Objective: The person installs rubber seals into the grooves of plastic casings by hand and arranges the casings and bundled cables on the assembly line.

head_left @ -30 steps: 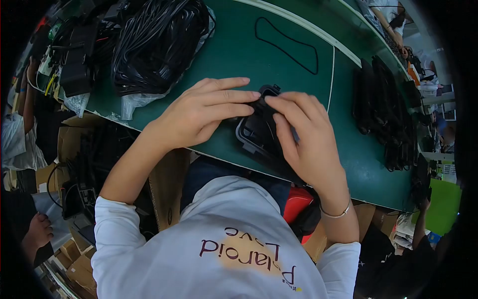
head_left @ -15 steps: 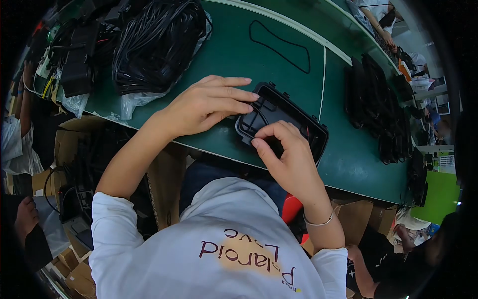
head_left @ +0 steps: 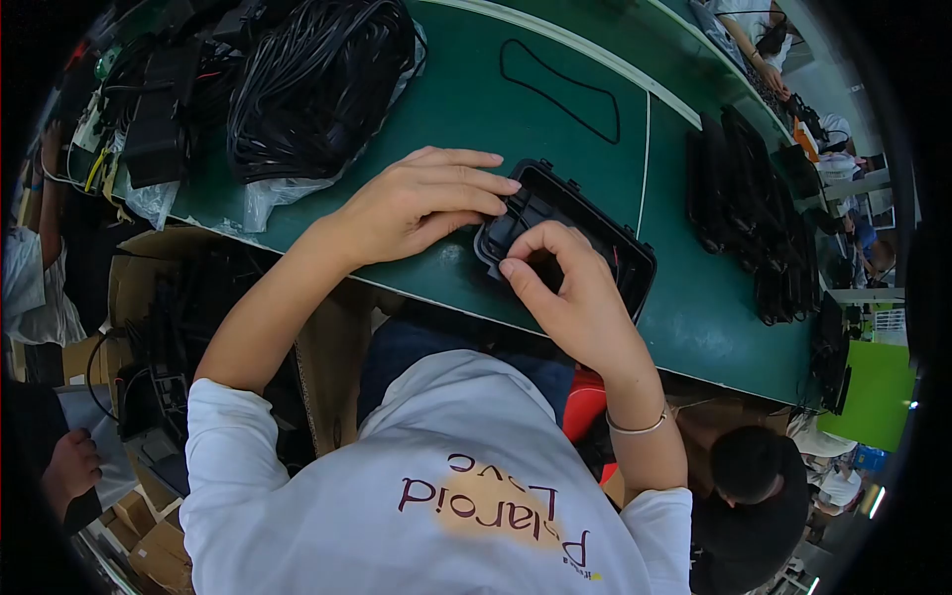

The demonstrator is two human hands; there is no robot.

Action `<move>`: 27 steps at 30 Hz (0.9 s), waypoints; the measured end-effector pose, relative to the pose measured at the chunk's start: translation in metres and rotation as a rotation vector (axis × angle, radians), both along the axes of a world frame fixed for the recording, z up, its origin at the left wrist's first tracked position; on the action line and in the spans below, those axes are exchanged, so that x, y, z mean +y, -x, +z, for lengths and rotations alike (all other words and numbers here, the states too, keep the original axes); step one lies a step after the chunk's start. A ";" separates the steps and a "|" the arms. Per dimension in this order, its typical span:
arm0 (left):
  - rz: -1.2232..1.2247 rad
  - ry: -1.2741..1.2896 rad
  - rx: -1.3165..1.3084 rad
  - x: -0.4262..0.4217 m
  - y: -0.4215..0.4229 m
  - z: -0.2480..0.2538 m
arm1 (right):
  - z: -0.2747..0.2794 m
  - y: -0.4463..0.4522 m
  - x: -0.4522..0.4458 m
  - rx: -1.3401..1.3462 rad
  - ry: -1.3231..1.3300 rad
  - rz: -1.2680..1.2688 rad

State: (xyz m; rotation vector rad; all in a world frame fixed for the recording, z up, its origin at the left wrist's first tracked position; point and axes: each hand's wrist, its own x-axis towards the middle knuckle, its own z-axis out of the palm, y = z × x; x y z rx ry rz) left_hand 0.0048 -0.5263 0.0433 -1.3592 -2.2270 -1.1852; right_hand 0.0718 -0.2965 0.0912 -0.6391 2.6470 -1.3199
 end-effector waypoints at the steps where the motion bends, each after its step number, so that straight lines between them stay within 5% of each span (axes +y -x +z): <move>1: 0.001 -0.004 -0.010 0.000 0.000 0.000 | 0.001 -0.002 -0.002 -0.053 0.038 -0.035; 3: 0.002 -0.010 -0.024 0.001 0.000 0.000 | 0.000 -0.005 -0.003 -0.108 0.075 -0.069; 8: 0.002 -0.026 -0.019 0.001 -0.001 -0.003 | -0.003 -0.007 -0.006 0.308 -0.033 -0.032; 27: 0.014 -0.012 0.051 -0.005 -0.009 -0.004 | 0.008 -0.023 -0.016 0.308 -0.161 -0.051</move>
